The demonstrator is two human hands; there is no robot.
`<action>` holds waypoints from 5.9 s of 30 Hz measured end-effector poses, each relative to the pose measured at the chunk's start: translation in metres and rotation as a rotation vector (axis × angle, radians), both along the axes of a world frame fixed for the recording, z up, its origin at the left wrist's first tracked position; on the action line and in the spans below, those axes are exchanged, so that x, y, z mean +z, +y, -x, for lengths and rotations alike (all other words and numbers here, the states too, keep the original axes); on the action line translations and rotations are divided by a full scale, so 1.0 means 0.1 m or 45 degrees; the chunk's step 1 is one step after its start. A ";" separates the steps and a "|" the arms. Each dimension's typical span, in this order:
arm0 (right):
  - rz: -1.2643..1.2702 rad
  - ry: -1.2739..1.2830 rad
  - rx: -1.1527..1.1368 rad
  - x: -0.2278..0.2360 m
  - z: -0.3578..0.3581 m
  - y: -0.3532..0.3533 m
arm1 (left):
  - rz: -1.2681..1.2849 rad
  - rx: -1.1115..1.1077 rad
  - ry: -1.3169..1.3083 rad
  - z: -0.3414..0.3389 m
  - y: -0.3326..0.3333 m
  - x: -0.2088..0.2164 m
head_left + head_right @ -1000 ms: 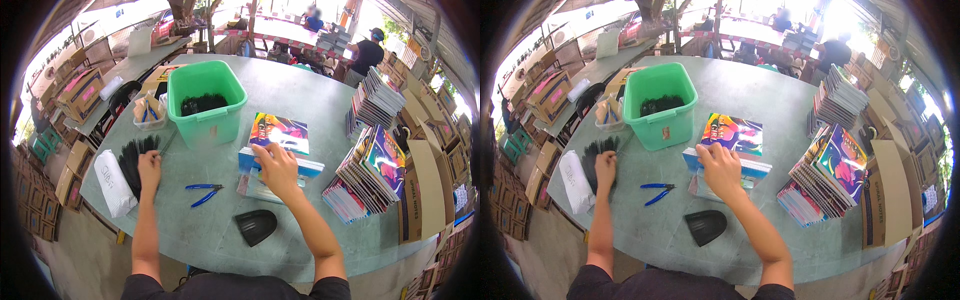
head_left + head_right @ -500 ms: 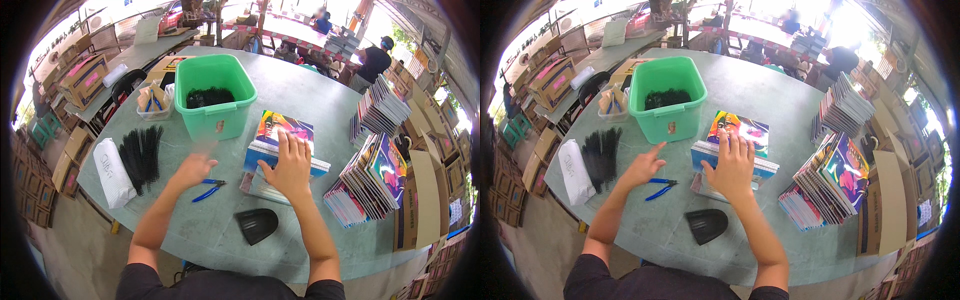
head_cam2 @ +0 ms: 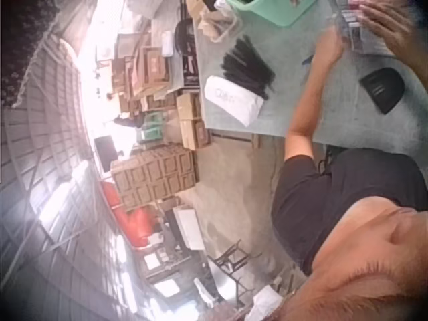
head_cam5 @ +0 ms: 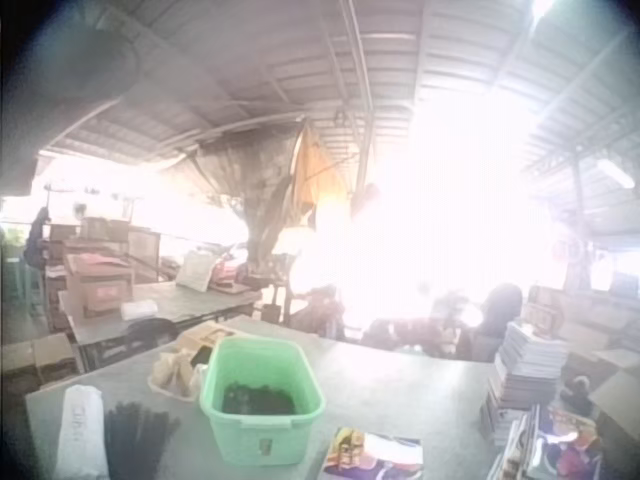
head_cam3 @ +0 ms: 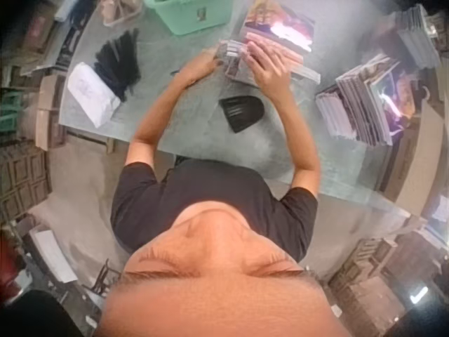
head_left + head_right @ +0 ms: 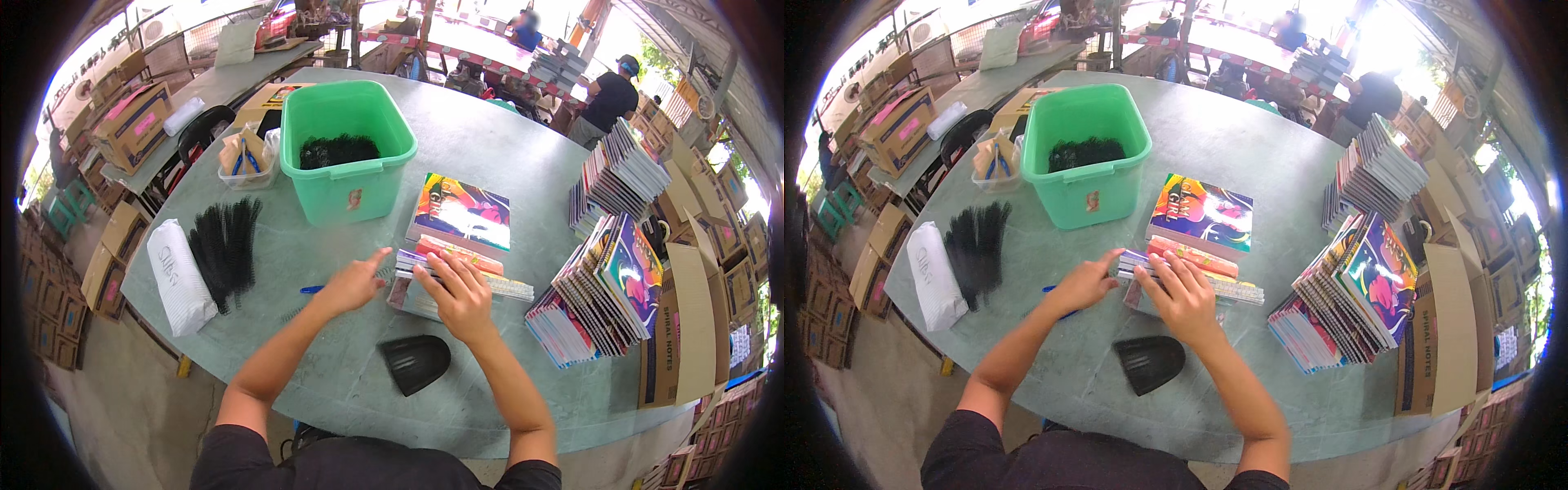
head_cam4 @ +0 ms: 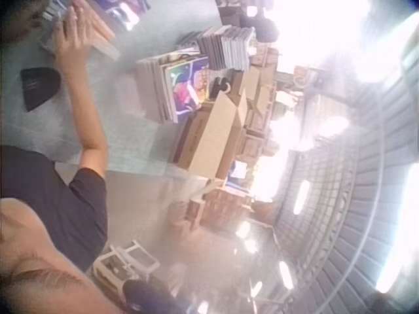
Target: The person assembles spiral notebooks by inserting wire coils into the punched edges of paper stacks, cutting the wire ends with pliers, and placing the finished notebooks onto a stack.
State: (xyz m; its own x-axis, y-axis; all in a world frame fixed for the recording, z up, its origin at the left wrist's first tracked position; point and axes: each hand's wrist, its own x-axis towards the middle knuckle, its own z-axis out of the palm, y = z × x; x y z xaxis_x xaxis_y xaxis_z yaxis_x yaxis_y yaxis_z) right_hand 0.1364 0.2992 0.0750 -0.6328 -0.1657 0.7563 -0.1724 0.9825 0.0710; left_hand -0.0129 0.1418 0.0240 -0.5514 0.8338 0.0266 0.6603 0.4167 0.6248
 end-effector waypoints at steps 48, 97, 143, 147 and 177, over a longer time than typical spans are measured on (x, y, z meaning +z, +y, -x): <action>0.655 -0.519 -0.165 0.39 0.36 -0.16 | -0.765 0.155 0.172 -0.27 -0.05 0.63; 0.530 -0.253 -0.250 0.30 -0.02 0.16 | -1.047 0.308 0.687 -0.40 -0.05 0.78; 1.927 0.077 0.115 -0.25 -0.38 0.55 | -0.965 0.066 0.305 -0.45 0.31 1.04; 1.973 0.156 0.188 -0.21 -0.33 0.48 | -0.633 -0.146 0.499 -0.48 0.39 0.88; 2.162 0.004 0.408 -0.20 -0.54 0.51 | -1.144 0.151 0.629 -0.85 0.73 1.26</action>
